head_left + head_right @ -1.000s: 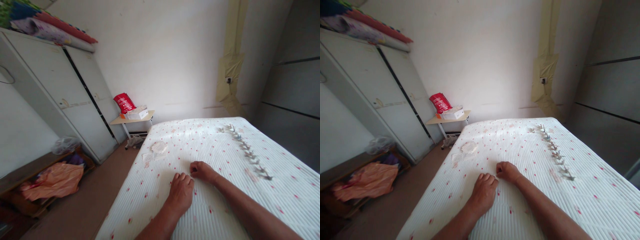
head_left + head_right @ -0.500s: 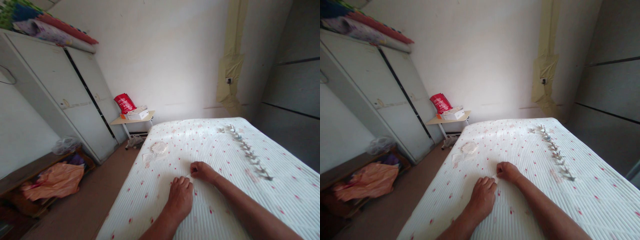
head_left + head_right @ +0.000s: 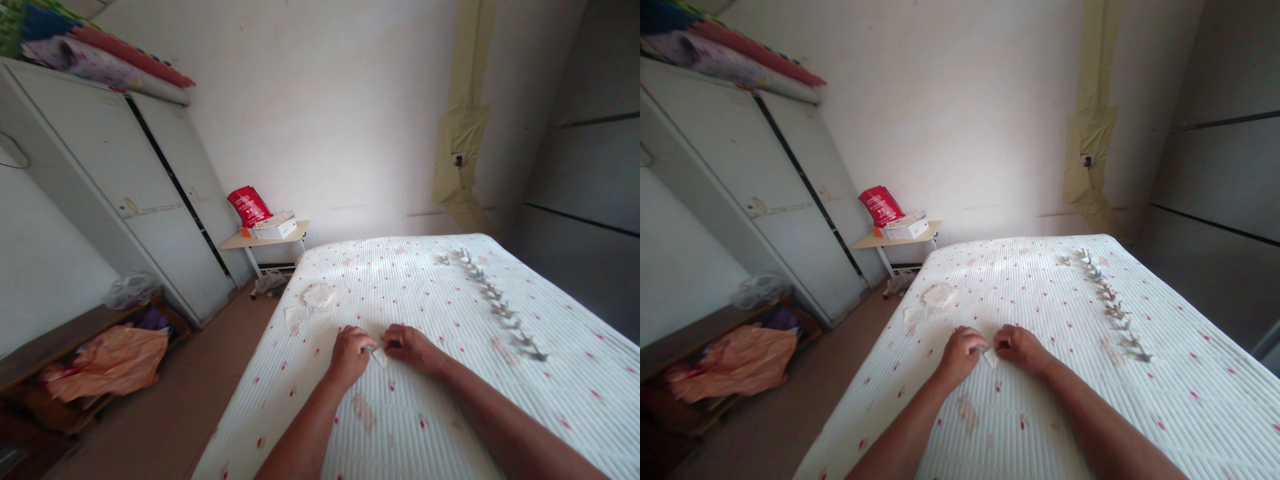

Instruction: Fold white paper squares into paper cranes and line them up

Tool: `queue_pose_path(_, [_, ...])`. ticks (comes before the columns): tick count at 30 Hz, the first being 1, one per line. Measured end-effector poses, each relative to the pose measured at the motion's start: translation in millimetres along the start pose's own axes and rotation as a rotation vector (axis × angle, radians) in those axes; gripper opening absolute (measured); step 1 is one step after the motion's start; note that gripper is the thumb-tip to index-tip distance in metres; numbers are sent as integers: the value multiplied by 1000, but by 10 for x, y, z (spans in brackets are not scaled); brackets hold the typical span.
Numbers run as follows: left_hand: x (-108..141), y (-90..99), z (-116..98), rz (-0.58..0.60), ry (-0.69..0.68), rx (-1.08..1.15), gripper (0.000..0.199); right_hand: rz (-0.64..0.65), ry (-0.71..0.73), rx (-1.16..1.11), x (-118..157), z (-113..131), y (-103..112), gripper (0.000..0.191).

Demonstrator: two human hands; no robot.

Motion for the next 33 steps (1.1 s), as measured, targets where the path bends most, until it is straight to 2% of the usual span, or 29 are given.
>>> queue_pose_path(5, [-53, -47, -85, 62, -77, -69, 37, -51, -5, -12, 42, -15, 8, 9])
queue_pose_path(11, [-50, -61, -109, 109, -116, -108, 26, -28, 22, -5, 72, 15, -4, 14])
queue_pose_path(16, [-30, -53, -109, 46, -127, -97, 20, -26, 45, 17, 121, 50, 31, 13])
queue_pose_path(23, [98, 37, -272, -63, -180, -243, 13, -2, 62, 43, 166, 102, 0, 17])
queue_pose_path(28, [165, 11, -350, -74, -113, -295, 10, 2, 52, 76, 179, 154, 13, 19])
queue_pose_path(33, [189, -42, -305, -72, 9, -260, 9, 9, 11, 90, 176, 169, -8, 15])
Point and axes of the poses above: each hand's wrist, its own x-axis away from the middle knuckle, its own y-axis out of the back of the hand, z = x × y, the point moved 6 cm from there along -x, towards the middle knuckle, and after that the axes turned 1 degree about y, right-handed, at the moved point
